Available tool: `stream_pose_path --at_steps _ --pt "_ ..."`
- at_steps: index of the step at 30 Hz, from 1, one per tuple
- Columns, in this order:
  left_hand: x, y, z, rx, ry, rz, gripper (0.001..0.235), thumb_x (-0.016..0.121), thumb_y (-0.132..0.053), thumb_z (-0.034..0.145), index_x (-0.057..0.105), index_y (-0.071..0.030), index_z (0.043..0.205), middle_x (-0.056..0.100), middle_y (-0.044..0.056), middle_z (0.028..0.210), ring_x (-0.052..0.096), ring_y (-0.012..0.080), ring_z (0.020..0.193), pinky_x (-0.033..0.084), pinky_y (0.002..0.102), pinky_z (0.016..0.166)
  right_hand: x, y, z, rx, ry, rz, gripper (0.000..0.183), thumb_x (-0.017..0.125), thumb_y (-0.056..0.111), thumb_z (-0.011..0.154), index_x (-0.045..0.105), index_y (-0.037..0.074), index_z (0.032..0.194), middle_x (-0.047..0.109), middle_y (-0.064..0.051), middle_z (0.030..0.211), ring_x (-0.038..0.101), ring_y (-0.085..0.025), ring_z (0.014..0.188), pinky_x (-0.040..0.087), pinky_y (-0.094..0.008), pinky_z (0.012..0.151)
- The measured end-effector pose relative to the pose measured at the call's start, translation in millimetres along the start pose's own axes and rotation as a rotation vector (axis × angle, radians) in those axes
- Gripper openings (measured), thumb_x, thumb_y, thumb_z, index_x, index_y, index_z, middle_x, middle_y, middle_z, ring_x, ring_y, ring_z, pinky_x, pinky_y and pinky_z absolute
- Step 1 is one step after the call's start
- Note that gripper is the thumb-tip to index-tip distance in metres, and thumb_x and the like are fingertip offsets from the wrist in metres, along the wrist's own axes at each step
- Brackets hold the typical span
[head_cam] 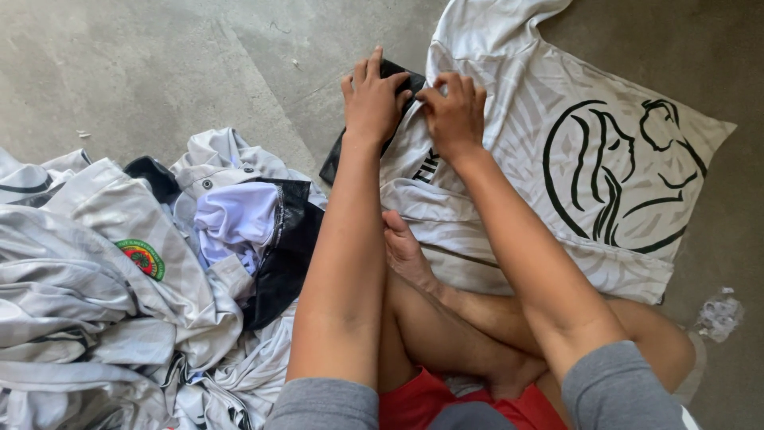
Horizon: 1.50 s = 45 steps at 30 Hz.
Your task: The person folds a white tote bag with a graphic print, smoothing it and folding it into a compact rectangle. Then the person folds a white polo shirt with a black collar, aligning the edges and folding it into a neat stack.
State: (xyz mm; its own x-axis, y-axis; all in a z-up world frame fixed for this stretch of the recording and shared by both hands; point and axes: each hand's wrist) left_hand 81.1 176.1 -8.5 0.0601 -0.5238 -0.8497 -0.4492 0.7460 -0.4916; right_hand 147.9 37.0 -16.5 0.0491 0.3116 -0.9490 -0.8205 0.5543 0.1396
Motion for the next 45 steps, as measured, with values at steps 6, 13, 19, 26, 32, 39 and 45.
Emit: stream_pose_path --at_steps 6,13,19,26,32,39,45 --pt "-9.4 -4.4 2.2 0.035 -0.258 -0.208 0.022 0.054 -0.032 0.086 0.071 -0.024 0.095 0.048 0.003 0.121 0.043 0.0281 0.11 0.034 0.048 0.084 -19.3 -0.3 10.9 0.083 -0.111 0.12 0.021 0.063 0.002 0.078 0.064 0.02 0.088 0.048 -0.002 0.096 0.045 -0.025 0.086 0.032 -0.038 0.071" --pt "-16.6 3.6 2.4 -0.195 -0.037 -0.142 0.065 0.051 -0.053 0.087 0.032 -0.015 0.136 0.046 0.009 0.129 0.043 0.0304 0.117 0.03 0.05 0.091 -17.7 7.9 -3.2 0.119 -0.154 0.166 0.022 0.058 0.009 0.086 0.061 0.019 0.106 0.05 -0.001 0.104 0.048 -0.025 0.091 0.035 -0.038 0.074" --pt "-24.1 10.8 -1.6 -0.296 0.023 -0.307 0.037 0.062 -0.053 0.078 0.05 -0.02 0.067 0.064 0.0 0.076 0.056 0.0271 0.086 0.027 0.041 0.085 -4.0 19.1 -32.0 0.252 -0.134 0.183 0.031 0.053 0.024 0.087 0.055 0.017 0.117 0.05 -0.005 0.115 0.048 -0.025 0.105 0.037 -0.04 0.082" --pt "-13.2 29.3 2.7 -0.472 -0.19 -0.66 0.029 0.065 -0.044 0.074 0.054 -0.018 0.075 0.064 0.001 0.081 0.06 0.0182 0.076 0.043 0.034 0.065 4.7 24.6 -47.2 0.282 0.349 0.142 0.055 0.036 0.04 0.095 0.02 0.022 0.145 0.017 -0.009 0.15 0.016 -0.029 0.138 0.02 -0.046 0.105" --pt "-14.9 33.7 -0.9 -0.455 -0.133 -0.541 0.025 0.062 -0.041 0.079 0.055 -0.017 0.077 0.064 0.001 0.081 0.06 0.022 0.076 0.043 0.039 0.063 -5.0 24.8 -51.6 0.371 0.506 0.158 0.06 0.025 0.048 0.095 0.006 0.024 0.146 -0.004 -0.007 0.153 -0.005 -0.024 0.141 0.004 -0.044 0.112" --pt "-3.7 19.5 3.3 -0.263 -0.381 -0.169 0.031 0.067 -0.028 0.079 0.053 -0.018 0.105 0.053 0.004 0.104 0.055 0.0239 0.094 0.044 0.043 0.073 -4.3 30.7 -73.0 0.317 0.128 0.244 0.056 0.033 0.039 0.099 0.012 0.018 0.147 0.008 -0.01 0.154 0.008 -0.027 0.143 0.013 -0.048 0.114" --pt "-4.1 -30.7 -1.2 0.297 -0.5 -0.075 0.012 0.064 -0.019 0.079 0.057 -0.014 0.088 0.053 0.004 0.085 0.053 0.027 0.078 0.04 0.039 0.062 -27.5 48.4 -98.3 0.609 0.082 0.323 0.06 0.044 0.038 0.092 0.024 0.015 0.144 0.01 -0.012 0.152 0.01 -0.029 0.141 0.004 -0.057 0.109"
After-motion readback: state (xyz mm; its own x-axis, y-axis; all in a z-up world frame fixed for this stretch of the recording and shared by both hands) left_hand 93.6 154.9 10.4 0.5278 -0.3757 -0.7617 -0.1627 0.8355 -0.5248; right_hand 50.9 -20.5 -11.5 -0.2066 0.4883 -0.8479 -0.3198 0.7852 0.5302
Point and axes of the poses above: each hand's wrist, its own z-axis towards the middle knuckle, its own x-axis out of the palm, y = z × x
